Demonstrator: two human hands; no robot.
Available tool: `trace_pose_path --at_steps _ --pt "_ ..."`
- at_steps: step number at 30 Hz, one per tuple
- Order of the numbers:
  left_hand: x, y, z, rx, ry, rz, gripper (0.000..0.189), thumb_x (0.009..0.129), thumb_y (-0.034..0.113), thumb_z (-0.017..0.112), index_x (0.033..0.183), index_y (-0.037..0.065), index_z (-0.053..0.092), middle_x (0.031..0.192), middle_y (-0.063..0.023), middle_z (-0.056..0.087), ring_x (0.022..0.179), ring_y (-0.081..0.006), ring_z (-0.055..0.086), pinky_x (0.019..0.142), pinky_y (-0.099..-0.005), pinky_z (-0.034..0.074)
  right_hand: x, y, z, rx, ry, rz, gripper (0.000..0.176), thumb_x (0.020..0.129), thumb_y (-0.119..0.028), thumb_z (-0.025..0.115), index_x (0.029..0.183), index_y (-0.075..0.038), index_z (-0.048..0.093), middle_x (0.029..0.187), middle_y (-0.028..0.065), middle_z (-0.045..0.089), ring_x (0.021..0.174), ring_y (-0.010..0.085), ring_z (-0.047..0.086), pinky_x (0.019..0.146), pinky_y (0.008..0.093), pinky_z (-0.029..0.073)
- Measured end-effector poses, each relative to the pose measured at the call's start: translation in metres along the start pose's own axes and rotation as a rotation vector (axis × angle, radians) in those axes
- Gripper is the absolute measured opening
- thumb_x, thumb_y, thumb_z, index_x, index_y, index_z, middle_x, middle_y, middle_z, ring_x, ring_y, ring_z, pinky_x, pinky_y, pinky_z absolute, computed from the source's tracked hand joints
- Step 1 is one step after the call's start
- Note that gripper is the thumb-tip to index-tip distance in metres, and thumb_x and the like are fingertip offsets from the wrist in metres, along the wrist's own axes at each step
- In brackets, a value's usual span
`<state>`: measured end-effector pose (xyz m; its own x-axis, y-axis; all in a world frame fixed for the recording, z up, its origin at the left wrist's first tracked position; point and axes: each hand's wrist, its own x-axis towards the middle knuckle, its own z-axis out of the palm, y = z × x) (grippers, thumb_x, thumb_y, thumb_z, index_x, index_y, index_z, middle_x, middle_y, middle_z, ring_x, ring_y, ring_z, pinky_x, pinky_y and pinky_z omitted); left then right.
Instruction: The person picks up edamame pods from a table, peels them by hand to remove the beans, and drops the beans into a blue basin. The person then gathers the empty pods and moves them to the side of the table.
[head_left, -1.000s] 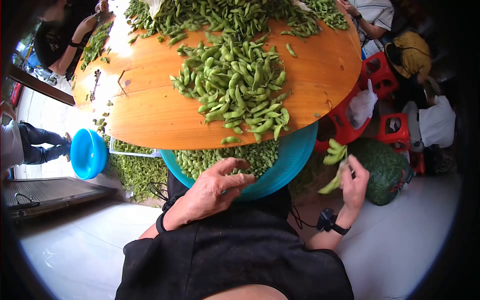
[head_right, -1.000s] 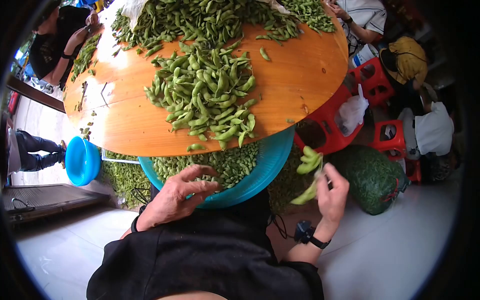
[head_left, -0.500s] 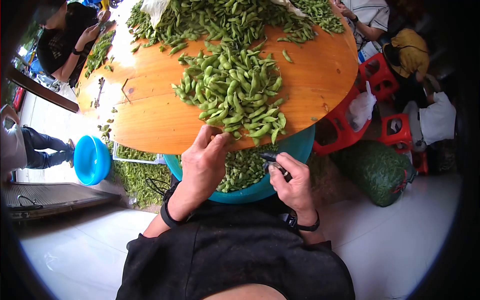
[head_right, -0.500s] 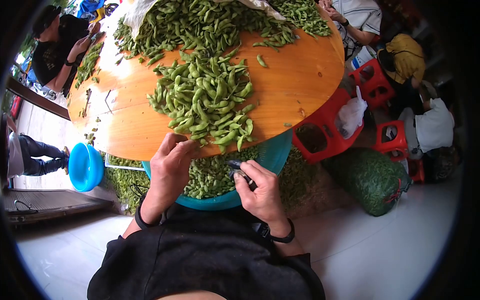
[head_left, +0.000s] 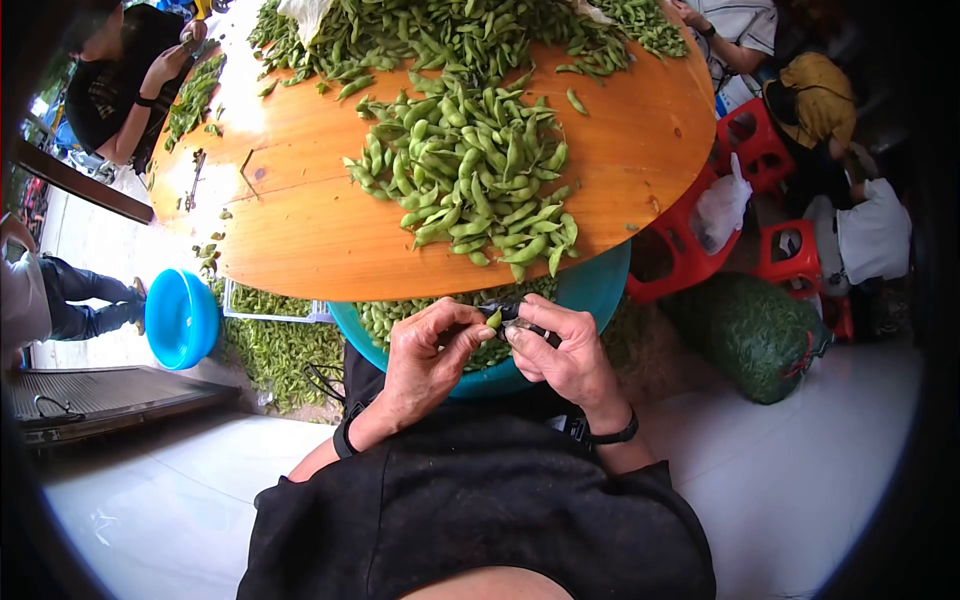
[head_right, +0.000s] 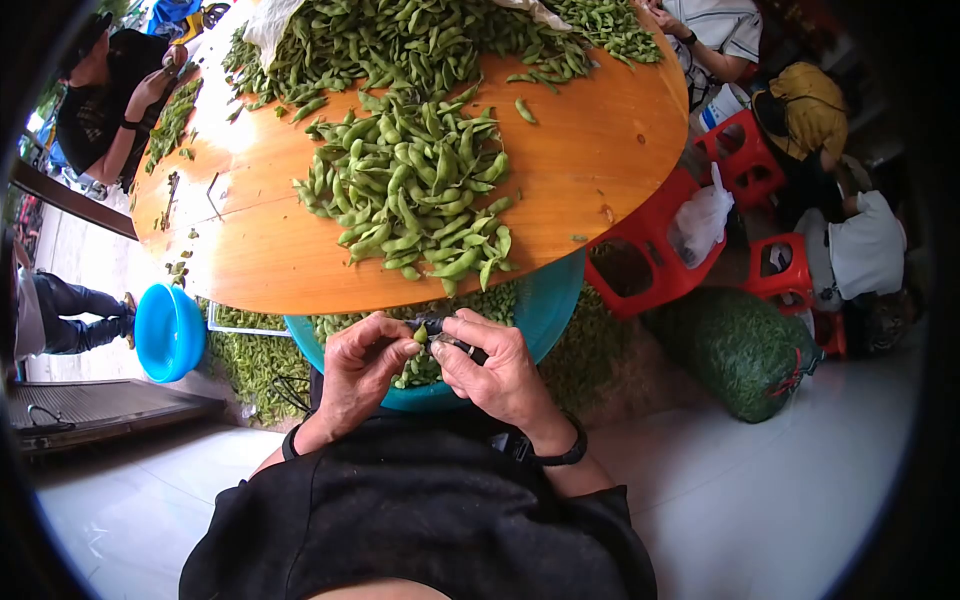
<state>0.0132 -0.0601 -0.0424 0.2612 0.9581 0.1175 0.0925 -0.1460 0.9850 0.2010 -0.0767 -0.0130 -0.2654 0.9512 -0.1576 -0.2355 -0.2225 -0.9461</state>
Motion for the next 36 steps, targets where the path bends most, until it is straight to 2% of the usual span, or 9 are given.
trace_pose_path --at_steps 4,6,13,19,21,25,27,32,36 --pt "-0.002 -0.001 -0.002 0.034 0.006 -0.007 0.011 0.090 0.009 0.072 0.092 0.001 0.065 0.074 0.0013 0.059 0.060 -0.0067 0.051 0.054 -0.0218 0.041 0.002 0.003 0.002 -0.089 0.028 -0.036 0.013 0.094 0.000 0.060 0.100 0.012 0.062 0.086 0.0008 0.049 0.058 0.0046 0.051 0.047 0.0214 0.037" --pt "-0.004 0.000 -0.004 -0.415 -0.074 -0.370 0.010 0.092 0.011 0.069 0.091 0.003 0.063 0.074 -0.0004 0.060 0.055 -0.0091 0.050 0.049 -0.0220 0.036 0.002 0.005 0.002 -0.165 0.029 -0.086 0.013 0.094 0.000 0.060 0.099 0.012 0.061 0.087 0.0006 0.049 0.058 0.0047 0.050 0.046 0.0215 0.037" --pt "-0.001 -0.010 -0.008 -1.100 -0.278 -0.635 0.007 0.096 0.013 0.063 0.092 0.010 0.059 0.067 0.0011 0.053 0.050 -0.0080 0.043 0.043 -0.0225 0.027 0.008 0.010 -0.003 0.292 -0.123 0.084 0.013 0.095 -0.001 0.057 0.103 0.007 0.063 0.080 -0.0016 0.047 0.056 0.0030 0.045 0.047 0.0198 0.034" --pt "-0.002 -0.005 -0.007 -0.689 -0.170 -0.503 0.020 0.096 0.022 0.066 0.090 0.006 0.057 0.064 0.0037 0.050 0.052 -0.0060 0.042 0.044 -0.0234 0.030 0.006 0.020 0.009 -0.107 0.029 -0.031 0.012 0.092 -0.001 0.059 0.102 0.005 0.064 0.075 -0.0006 0.051 0.058 0.0057 0.049 0.050 0.0233 0.039" --pt "-0.002 -0.011 -0.005 -0.155 -0.125 -0.181 0.026 0.094 0.025 0.068 0.088 0.003 0.057 0.063 0.0034 0.051 0.053 -0.0057 0.045 0.045 -0.0250 0.034 0.004 0.021 0.009 -0.282 0.054 -0.146 0.012 0.091 -0.001 0.061 0.102 0.004 0.064 0.075 0.0013 0.053 0.059 0.0077 0.052 0.051 0.0254 0.041" --pt "-0.001 -0.001 -0.003 0.197 -0.129 -0.058 0.022 0.095 0.020 0.064 0.091 0.000 0.057 0.060 -0.0088 0.057 0.051 -0.0229 0.056 0.049 -0.0345 0.042 0.005 0.021 0.007 -0.550 0.105 -0.266 0.009 0.087 0.002 0.062 0.096 0.003 0.062 0.075 0.0061 0.054 0.059 0.0126 0.054 0.052 0.0283 0.043" --pt "0.000 -0.004 -0.003 0.220 -0.148 -0.016 0.018 0.097 0.016 0.060 0.093 -0.001 0.055 0.061 -0.0136 0.058 0.054 -0.0313 0.057 0.051 -0.0372 0.044 0.005 0.024 0.006 -0.616 0.130 -0.323 0.006 0.087 0.003 0.062 0.093 0.004 0.060 0.075 0.0046 0.051 0.056 0.0098 0.052 0.049 0.0268 0.041" --pt "0.001 -0.003 0.005 -0.059 -0.189 -0.207 0.014 0.099 0.012 0.050 0.093 -0.001 0.049 0.064 -0.0082 0.057 0.056 -0.0191 0.055 0.054 -0.0318 0.045 0.007 0.025 0.012 -0.860 0.236 -0.519 0.012 0.082 0.005 0.064 0.093 0.003 0.060 0.078 0.0126 0.052 0.063 0.0276 0.057 0.055 0.0345 0.045" --pt "0.001 -0.001 0.010 -0.133 -0.138 -0.352 0.011 0.097 0.008 0.044 0.094 -0.001 0.048 0.069 -0.0048 0.054 0.061 -0.0123 0.051 0.056 -0.0281 0.044 0.008 0.030 0.016 -0.973 0.237 -0.623 0.016 0.080 0.005 0.065 0.095 0.000 0.061 0.081 0.0123 0.051 0.065 0.0310 0.056 0.057 0.0378 0.046"
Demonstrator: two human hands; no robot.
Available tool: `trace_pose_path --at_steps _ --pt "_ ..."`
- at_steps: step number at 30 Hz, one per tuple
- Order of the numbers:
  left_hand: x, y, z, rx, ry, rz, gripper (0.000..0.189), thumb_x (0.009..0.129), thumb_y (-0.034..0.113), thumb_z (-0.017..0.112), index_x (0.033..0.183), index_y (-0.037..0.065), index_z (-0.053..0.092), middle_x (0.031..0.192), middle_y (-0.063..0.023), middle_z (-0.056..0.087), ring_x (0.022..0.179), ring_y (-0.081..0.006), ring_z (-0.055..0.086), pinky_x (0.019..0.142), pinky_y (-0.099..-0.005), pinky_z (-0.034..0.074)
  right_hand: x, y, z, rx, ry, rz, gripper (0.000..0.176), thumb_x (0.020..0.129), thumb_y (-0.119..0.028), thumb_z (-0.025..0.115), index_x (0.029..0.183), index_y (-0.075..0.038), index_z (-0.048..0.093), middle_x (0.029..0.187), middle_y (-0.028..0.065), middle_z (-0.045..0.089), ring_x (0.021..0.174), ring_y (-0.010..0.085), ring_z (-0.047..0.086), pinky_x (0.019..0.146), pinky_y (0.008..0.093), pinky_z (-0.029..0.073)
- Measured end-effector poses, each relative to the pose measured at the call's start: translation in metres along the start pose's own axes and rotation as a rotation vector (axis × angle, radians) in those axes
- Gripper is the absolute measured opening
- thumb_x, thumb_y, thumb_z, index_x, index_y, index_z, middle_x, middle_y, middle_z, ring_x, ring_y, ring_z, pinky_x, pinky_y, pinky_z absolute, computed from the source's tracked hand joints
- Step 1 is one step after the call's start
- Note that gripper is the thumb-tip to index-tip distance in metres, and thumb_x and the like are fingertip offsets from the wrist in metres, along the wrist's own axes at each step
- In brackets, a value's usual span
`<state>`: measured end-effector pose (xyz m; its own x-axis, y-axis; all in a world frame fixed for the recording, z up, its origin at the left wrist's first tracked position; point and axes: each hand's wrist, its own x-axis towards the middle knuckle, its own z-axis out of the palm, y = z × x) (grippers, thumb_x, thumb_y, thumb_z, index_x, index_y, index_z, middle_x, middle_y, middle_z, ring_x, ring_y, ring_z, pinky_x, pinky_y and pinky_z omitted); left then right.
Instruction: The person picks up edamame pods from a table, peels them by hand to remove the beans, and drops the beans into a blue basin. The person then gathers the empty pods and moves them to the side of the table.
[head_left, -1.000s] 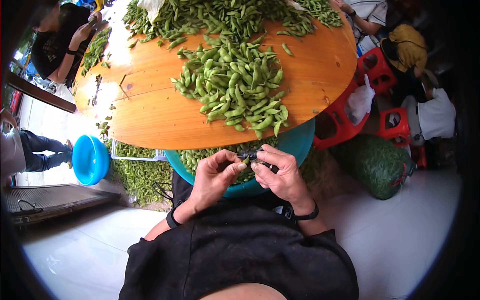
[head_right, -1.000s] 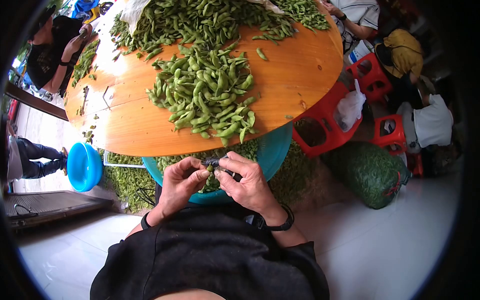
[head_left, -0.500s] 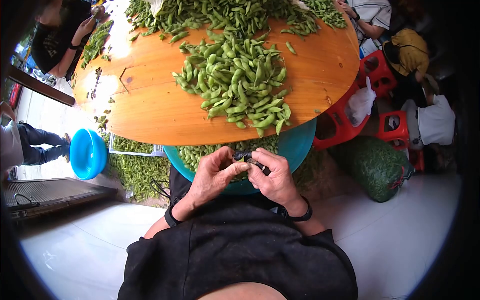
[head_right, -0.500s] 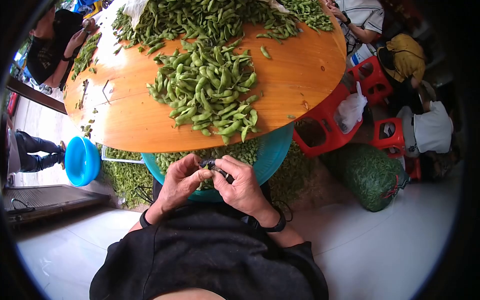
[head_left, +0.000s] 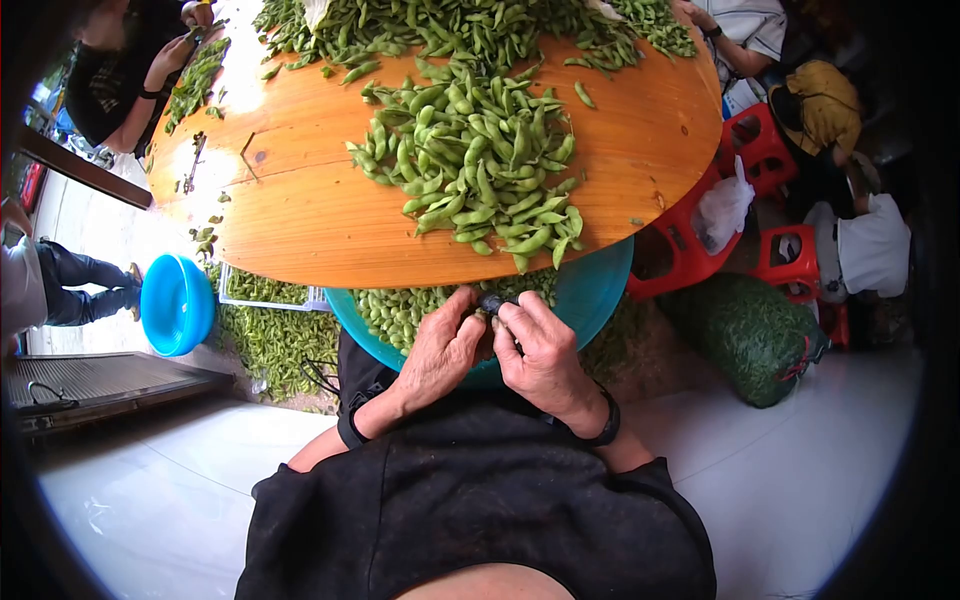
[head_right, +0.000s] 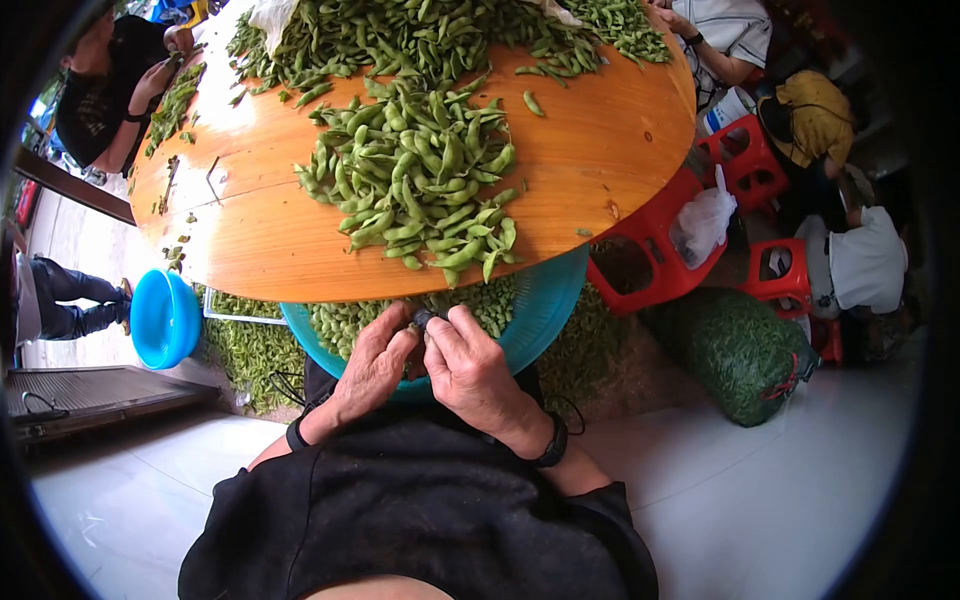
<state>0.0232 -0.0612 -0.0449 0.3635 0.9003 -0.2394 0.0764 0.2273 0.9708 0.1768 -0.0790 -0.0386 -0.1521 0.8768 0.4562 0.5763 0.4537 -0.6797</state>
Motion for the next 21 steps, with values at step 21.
trace_pose_path --at_steps 21 --pt "0.046 0.050 -0.055 0.842 0.472 0.693 0.019 0.081 -0.001 0.067 0.100 0.000 0.066 0.088 -0.0145 0.059 0.076 -0.0313 0.063 0.067 -0.0368 0.052 -0.002 0.031 -0.086 -0.332 0.243 0.308 0.010 0.087 0.002 0.059 0.096 0.005 0.061 0.083 0.0185 0.061 0.074 0.0361 0.063 0.066 0.0404 0.050"
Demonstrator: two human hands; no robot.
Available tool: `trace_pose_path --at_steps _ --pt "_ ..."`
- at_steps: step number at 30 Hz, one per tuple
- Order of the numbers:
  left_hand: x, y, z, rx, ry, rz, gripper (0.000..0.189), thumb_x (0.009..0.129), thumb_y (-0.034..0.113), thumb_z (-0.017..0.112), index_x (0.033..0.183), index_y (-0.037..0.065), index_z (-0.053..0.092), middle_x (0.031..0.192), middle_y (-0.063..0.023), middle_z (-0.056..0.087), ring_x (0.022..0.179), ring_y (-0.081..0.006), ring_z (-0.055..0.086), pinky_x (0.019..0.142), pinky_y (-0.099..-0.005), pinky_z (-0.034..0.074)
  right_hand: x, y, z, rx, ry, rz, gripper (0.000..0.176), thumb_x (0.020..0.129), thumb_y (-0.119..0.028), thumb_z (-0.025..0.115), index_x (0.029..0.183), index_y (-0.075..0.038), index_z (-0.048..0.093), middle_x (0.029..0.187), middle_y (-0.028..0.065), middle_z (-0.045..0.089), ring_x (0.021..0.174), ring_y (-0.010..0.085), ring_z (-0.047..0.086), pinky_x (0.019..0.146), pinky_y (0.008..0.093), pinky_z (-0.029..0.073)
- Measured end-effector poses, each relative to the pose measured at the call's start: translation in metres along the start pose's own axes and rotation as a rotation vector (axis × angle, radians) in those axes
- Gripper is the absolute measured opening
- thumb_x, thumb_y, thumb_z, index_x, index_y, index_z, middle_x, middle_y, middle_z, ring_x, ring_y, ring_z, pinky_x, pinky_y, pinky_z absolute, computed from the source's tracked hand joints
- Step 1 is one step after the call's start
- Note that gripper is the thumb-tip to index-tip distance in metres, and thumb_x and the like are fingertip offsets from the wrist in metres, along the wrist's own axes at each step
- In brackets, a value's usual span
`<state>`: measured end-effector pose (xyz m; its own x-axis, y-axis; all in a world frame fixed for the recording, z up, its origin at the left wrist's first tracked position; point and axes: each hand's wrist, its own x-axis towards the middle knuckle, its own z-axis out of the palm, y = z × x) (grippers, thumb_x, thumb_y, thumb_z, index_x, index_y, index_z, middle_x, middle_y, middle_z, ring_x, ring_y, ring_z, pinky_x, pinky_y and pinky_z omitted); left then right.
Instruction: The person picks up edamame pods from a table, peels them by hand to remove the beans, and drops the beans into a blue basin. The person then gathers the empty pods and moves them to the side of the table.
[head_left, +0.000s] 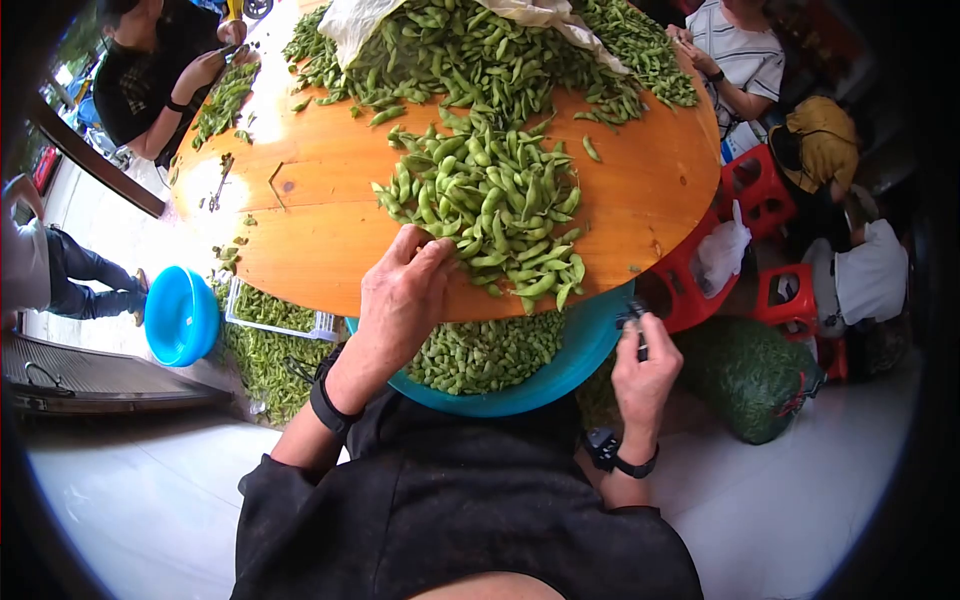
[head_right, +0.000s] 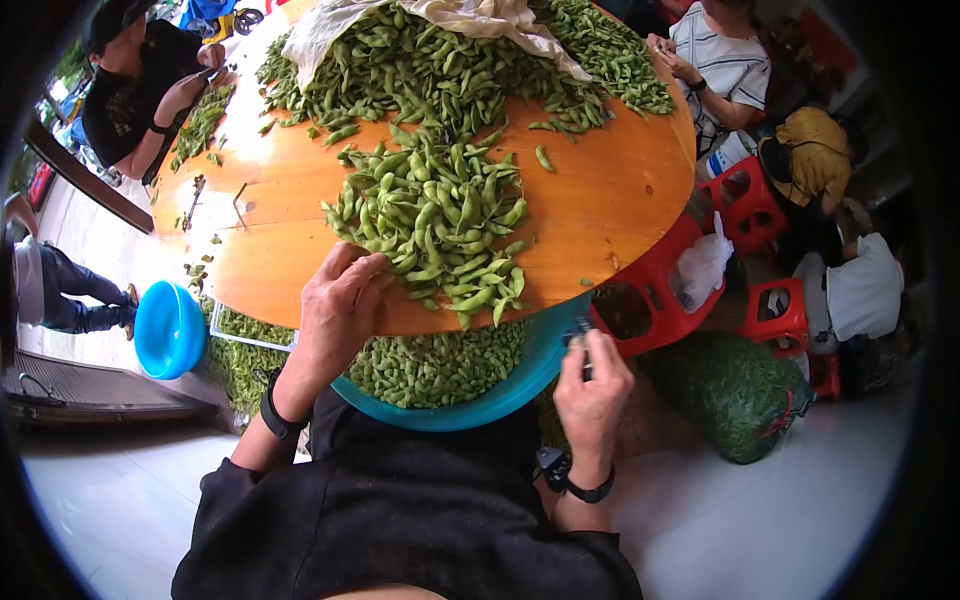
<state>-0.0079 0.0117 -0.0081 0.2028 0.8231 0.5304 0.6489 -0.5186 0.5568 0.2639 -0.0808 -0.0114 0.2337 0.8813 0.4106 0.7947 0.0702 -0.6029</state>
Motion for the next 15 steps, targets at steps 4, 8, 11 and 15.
trace_pose_path --at_steps 4,8,11,15 --pt "0.002 0.002 -0.002 -0.050 0.119 0.061 0.020 0.080 -0.005 0.066 0.100 0.000 0.065 0.089 -0.0127 0.062 0.070 -0.0250 0.063 0.062 -0.0335 0.051 -0.003 -0.034 0.017 0.251 -0.094 -0.089 0.008 0.084 0.006 0.062 0.091 0.005 0.060 0.080 0.0154 0.060 0.067 0.0306 0.063 0.061 0.0360 0.050" --pt "-0.020 0.011 -0.007 -0.186 0.015 -0.101 0.017 0.085 -0.006 0.063 0.101 0.000 0.063 0.088 -0.0075 0.064 0.064 -0.0152 0.060 0.057 -0.0276 0.047 0.004 -0.058 0.032 0.470 -0.244 -0.048 0.009 0.085 0.002 0.062 0.094 0.005 0.060 0.077 0.0140 0.059 0.063 0.0282 0.060 0.057 0.0343 0.046" --pt "-0.040 0.028 -0.007 -0.938 -0.286 -0.558 0.016 0.095 -0.002 0.058 0.111 -0.003 0.058 0.083 -0.0003 0.061 0.063 -0.0056 0.054 0.054 -0.0216 0.043 0.004 -0.060 0.040 0.760 -0.490 0.206 0.015 0.090 -0.002 0.062 0.103 0.006 0.061 0.074 0.0042 0.057 0.061 0.0095 0.054 0.053 0.0267 0.043" --pt "-0.053 0.030 0.009 -1.030 -0.288 -0.595 0.013 0.094 0.000 0.062 0.107 -0.001 0.061 0.084 -0.0002 0.058 0.063 -0.0046 0.056 0.054 -0.0203 0.044 0.001 -0.061 0.048 0.954 -0.597 0.383 0.019 0.094 -0.005 0.060 0.110 0.007 0.061 0.076 -0.0022 0.053 0.060 0.0027 0.050 0.050 0.0207 0.041"
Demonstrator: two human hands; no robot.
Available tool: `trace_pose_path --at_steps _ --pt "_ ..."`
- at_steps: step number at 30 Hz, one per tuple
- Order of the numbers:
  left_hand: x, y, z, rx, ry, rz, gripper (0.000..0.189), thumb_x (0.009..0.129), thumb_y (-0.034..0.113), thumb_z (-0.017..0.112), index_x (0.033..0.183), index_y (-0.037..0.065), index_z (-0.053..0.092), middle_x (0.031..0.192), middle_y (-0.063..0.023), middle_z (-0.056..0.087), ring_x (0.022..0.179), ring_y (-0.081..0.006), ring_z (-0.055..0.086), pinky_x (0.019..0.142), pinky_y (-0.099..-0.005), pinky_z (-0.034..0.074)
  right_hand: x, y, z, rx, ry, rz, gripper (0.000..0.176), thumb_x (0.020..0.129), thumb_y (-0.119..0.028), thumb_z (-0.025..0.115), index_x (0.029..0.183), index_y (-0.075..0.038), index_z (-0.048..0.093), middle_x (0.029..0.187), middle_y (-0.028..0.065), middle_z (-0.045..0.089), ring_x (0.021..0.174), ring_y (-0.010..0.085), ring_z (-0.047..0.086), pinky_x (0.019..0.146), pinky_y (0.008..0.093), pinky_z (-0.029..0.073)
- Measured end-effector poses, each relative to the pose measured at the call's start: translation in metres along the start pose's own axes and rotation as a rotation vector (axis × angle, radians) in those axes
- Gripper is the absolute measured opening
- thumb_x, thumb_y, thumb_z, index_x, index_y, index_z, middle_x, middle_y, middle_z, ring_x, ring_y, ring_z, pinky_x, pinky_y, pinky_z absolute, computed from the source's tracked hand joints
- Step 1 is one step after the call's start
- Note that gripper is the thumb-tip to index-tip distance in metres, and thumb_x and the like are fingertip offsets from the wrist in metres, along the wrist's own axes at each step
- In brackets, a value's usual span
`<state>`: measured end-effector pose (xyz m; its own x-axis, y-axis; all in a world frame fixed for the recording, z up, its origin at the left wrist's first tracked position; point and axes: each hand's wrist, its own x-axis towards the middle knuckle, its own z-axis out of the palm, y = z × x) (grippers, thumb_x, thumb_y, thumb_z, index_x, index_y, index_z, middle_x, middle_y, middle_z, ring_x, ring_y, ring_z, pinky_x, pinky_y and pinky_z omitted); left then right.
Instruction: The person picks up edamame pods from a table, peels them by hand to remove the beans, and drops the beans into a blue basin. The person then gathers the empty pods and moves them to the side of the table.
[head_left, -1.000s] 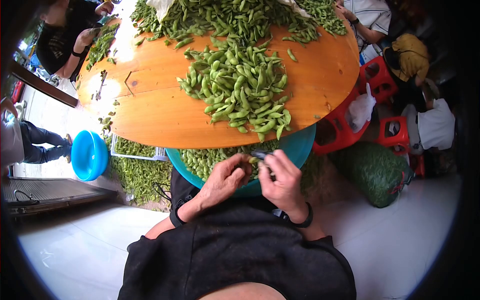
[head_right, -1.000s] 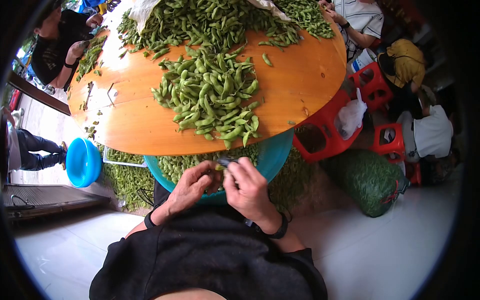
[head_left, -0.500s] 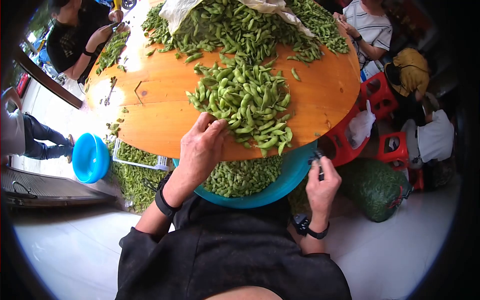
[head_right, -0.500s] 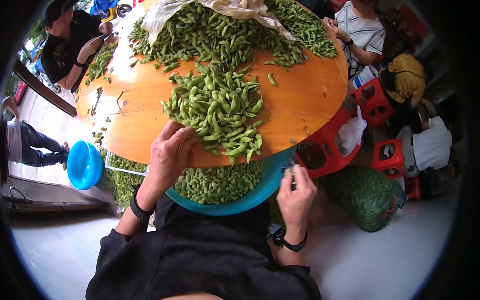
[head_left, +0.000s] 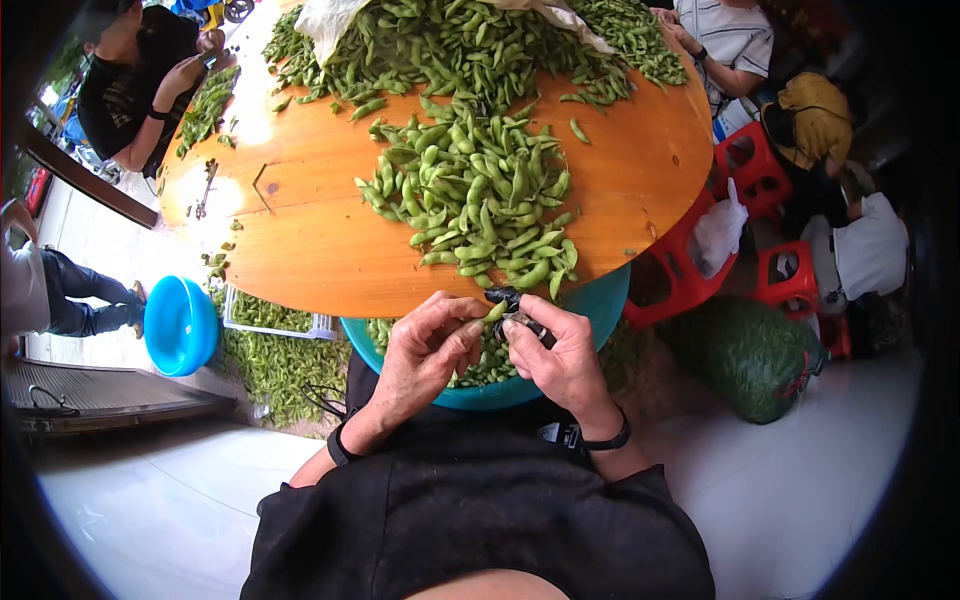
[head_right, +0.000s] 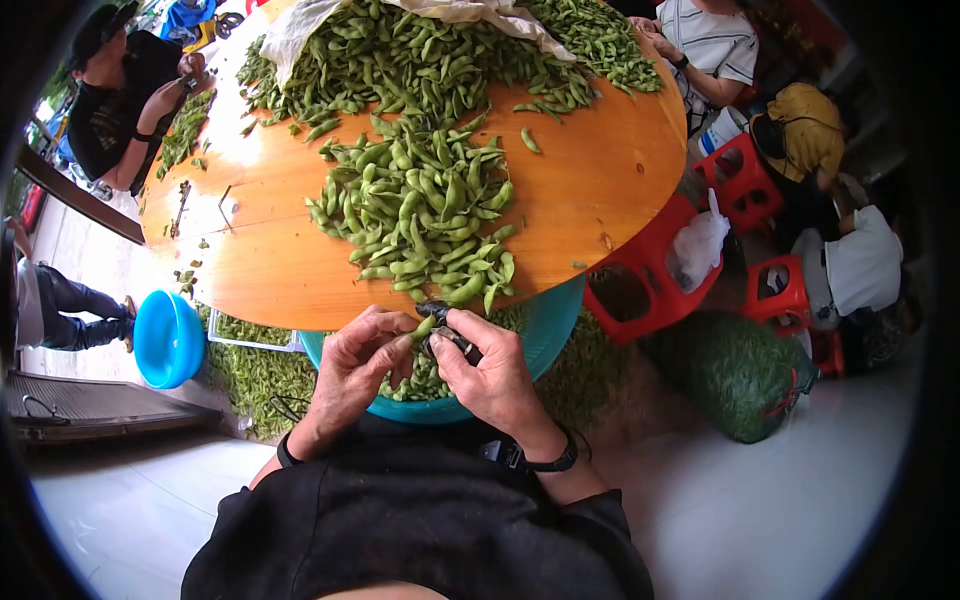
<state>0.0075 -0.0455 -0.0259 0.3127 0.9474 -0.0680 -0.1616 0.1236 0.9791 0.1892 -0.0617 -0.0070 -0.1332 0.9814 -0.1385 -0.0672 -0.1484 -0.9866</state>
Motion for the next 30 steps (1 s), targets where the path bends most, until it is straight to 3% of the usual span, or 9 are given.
trace_pose_path --at_steps 6,9,12,14,16,25,27,28,30 --pt "-0.002 -0.004 0.004 0.049 0.011 0.021 0.007 0.092 0.003 0.066 0.096 -0.002 0.064 0.086 -0.0009 0.057 0.065 -0.0061 0.058 0.055 -0.0217 0.045 -0.006 -0.002 -0.004 0.200 -0.093 0.018 0.017 0.096 -0.002 0.058 0.110 0.007 0.061 0.081 -0.0014 0.049 0.059 0.0034 0.049 0.049 0.0200 0.039" --pt "-0.007 -0.004 0.004 0.126 0.013 0.047 0.006 0.092 0.003 0.067 0.093 -0.003 0.064 0.087 -0.0011 0.057 0.064 -0.0064 0.057 0.056 -0.0220 0.045 -0.006 -0.006 -0.005 0.091 -0.104 -0.025 0.013 0.096 -0.002 0.058 0.105 0.007 0.061 0.080 -0.0019 0.047 0.058 0.0033 0.048 0.049 0.0202 0.037" --pt "-0.010 -0.001 0.002 -0.082 -0.018 -0.014 0.006 0.092 0.005 0.067 0.091 -0.001 0.063 0.079 -0.0007 0.058 0.059 -0.0065 0.053 0.051 -0.0222 0.041 -0.006 0.001 -0.012 0.208 -0.189 0.008 0.010 0.095 -0.001 0.058 0.101 0.006 0.061 0.079 -0.0018 0.047 0.058 0.0032 0.048 0.049 0.0208 0.037" --pt "-0.012 0.005 -0.001 -0.345 -0.081 -0.314 0.006 0.093 0.008 0.067 0.090 0.003 0.064 0.068 0.0010 0.056 0.052 -0.0065 0.049 0.046 -0.0221 0.034 -0.006 0.005 -0.018 0.272 -0.231 0.035 0.009 0.095 0.000 0.057 0.101 0.006 0.061 0.079 -0.0018 0.047 0.058 0.0034 0.048 0.048 0.0211 0.037" --pt "-0.013 -0.002 -0.002 -0.423 -0.094 -0.362 0.006 0.093 0.009 0.067 0.091 0.004 0.065 0.066 0.0016 0.056 0.050 -0.0063 0.047 0.044 -0.0221 0.031 -0.006 0.007 -0.018 0.334 -0.276 0.060 0.009 0.095 0.000 0.057 0.101 0.006 0.061 0.079 -0.0018 0.047 0.058 0.0036 0.048 0.048 0.0214 0.037" --pt "-0.018 0.001 0.008 -0.245 0.081 -0.353 0.010 0.091 0.006 0.069 0.099 0.002 0.065 0.074 -0.0013 0.064 0.048 -0.0056 0.048 0.042 -0.0203 0.034 -0.010 0.003 -0.009 0.106 -0.149 -0.017 0.008 0.091 0.001 0.060 0.099 0.005 0.062 0.080 0.0014 0.051 0.059 0.0078 0.051 0.051 0.0244 0.040" --pt "-0.023 -0.010 0.011 0.066 0.109 -0.091 0.016 0.091 0.012 0.071 0.100 0.000 0.065 0.075 -0.0005 0.064 0.053 -0.0042 0.051 0.047 -0.0200 0.040 -0.007 0.011 -0.006 -0.343 -0.052 -0.250 0.011 0.086 0.002 0.064 0.097 0.004 0.062 0.082 0.0076 0.054 0.062 0.0168 0.054 0.055 0.0286 0.043" --pt "-0.023 -0.005 0.013 0.040 0.101 -0.116 0.020 0.093 0.016 0.069 0.098 -0.002 0.063 0.072 -0.0020 0.065 0.057 -0.0054 0.056 0.050 -0.0206 0.045 -0.008 0.009 -0.002 -0.451 -0.006 -0.314 0.015 0.082 0.003 0.064 0.097 0.002 0.062 0.083 0.0123 0.054 0.066 0.0259 0.057 0.059 0.0335 0.046" --pt "-0.019 -0.012 0.010 -0.051 0.047 -0.150 0.021 0.095 0.017 0.067 0.098 -0.003 0.062 0.071 -0.0032 0.065 0.057 -0.0065 0.058 0.051 -0.0215 0.046 -0.008 0.010 0.006 -0.519 0.038 -0.427 0.013 0.082 0.004 0.063 0.095 0.002 0.061 0.081 0.0114 0.052 0.064 0.0247 0.055 0.057 0.0336 0.045"
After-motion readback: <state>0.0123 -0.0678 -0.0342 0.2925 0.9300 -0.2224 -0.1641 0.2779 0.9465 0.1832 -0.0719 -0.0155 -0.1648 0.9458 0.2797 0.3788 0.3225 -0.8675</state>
